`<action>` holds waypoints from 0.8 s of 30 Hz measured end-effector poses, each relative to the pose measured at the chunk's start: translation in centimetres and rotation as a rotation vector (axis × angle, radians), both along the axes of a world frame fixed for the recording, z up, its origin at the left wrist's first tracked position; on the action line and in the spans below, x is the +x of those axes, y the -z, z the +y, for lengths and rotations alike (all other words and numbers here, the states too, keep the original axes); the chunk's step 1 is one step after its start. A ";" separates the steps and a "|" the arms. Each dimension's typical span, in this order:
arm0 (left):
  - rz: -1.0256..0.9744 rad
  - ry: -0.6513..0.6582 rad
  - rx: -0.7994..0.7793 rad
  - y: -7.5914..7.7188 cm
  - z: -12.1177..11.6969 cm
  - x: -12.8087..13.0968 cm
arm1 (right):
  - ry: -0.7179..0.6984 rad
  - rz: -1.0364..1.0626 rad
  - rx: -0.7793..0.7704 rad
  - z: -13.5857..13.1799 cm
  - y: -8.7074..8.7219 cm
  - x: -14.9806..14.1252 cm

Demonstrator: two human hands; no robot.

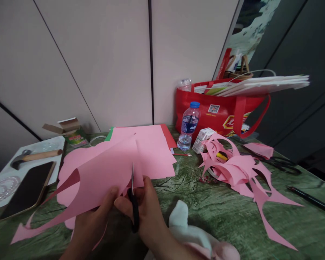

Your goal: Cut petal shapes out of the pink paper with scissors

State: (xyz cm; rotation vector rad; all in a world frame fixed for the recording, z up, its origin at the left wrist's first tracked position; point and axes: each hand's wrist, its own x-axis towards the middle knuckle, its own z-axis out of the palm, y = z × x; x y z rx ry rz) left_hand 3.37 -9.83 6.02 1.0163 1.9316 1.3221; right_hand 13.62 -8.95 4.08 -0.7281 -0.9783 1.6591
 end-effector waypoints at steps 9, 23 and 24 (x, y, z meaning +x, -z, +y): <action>-0.084 0.018 0.051 0.0 0.1 -0.1 | 0.016 -0.032 -0.023 0.0 0.5 -0.1; -0.163 0.011 0.168 0.7 0.4 -0.4 | 0.016 -0.070 -0.033 0.2 0.3 -0.2; -0.177 0.019 0.176 0.8 0.4 -0.4 | 0.011 -0.068 -0.022 0.2 0.3 -0.2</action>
